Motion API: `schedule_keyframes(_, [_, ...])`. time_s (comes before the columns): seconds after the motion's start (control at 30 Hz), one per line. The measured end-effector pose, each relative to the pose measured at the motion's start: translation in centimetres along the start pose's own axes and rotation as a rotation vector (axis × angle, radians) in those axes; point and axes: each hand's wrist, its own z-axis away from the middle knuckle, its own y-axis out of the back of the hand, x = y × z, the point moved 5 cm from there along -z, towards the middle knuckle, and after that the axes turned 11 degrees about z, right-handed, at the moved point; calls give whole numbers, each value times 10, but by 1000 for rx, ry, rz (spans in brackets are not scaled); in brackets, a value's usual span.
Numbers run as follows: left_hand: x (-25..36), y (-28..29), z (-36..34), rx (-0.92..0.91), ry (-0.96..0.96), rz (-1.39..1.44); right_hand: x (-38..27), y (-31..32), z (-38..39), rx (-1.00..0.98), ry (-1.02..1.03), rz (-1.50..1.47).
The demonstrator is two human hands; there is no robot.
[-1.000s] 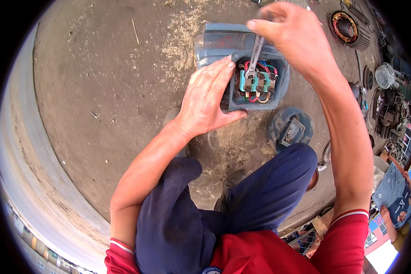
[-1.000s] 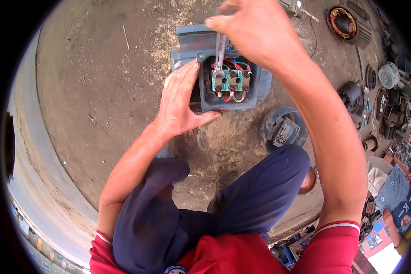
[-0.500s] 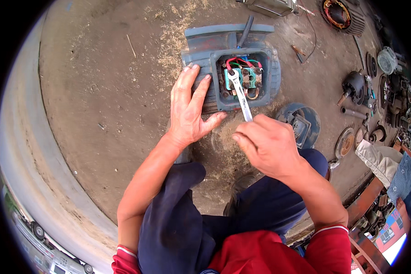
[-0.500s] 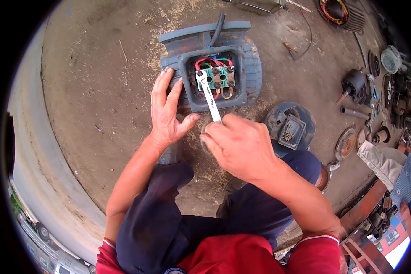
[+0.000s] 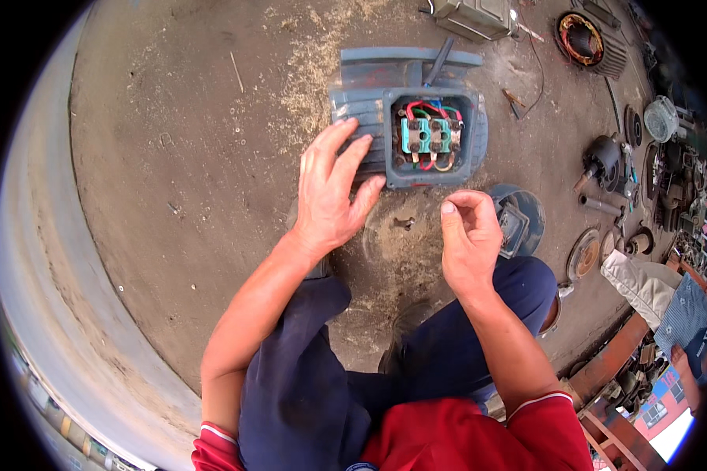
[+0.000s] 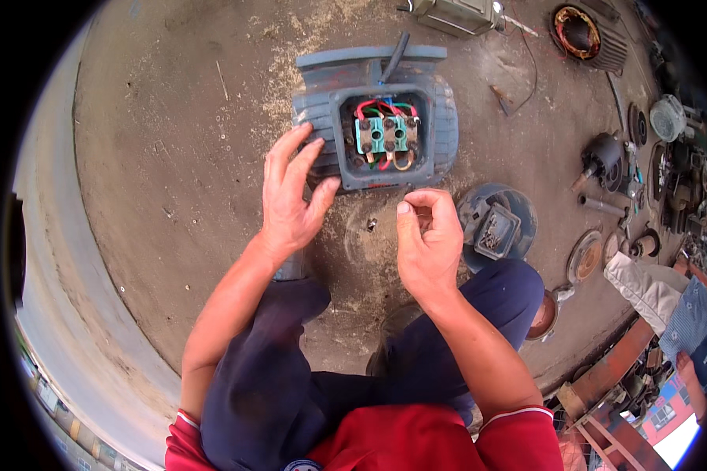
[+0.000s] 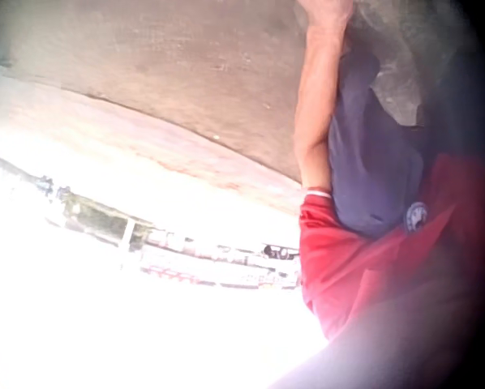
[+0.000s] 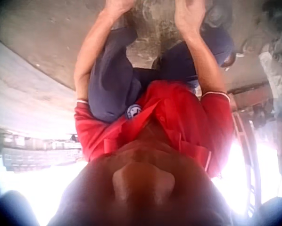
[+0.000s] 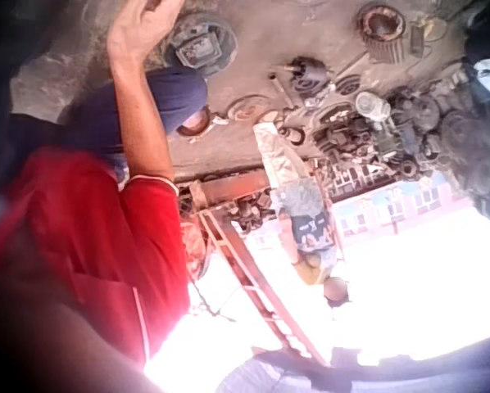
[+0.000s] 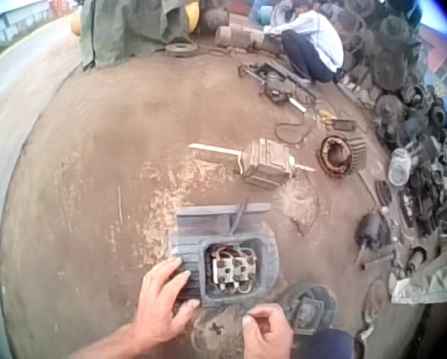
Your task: The person uses a wrench to loosen and tighten bolts on a small electric motor component placed on the ground. They then walk through a scrapyard to retrieve a screwdriver and return to the motor to continue adjusting the internal wiring and terminals.
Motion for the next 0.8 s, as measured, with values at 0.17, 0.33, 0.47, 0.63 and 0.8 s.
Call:
schedule_keyframes(0.17, [-32, 25, 13, 173, 149, 55, 97, -34, 38, -118, -397, 71])
schedule_keyframes(0.33, [-55, 29, 0, 382, 203, 83, 129, -74, 30, -446, -308, 583])
schedule_keyframes(0.47, [-57, 28, -3, 391, 259, 99, 137, -97, 33, -546, 205, 996])
schedule_keyframes(0.63, [-54, 25, -3, 360, 221, 72, 157, -118, 44, -600, 389, 1191])
schedule_keyframes(0.8, [-47, 23, -4, 337, 228, 5, 161, -123, 48, -517, 445, 1182])
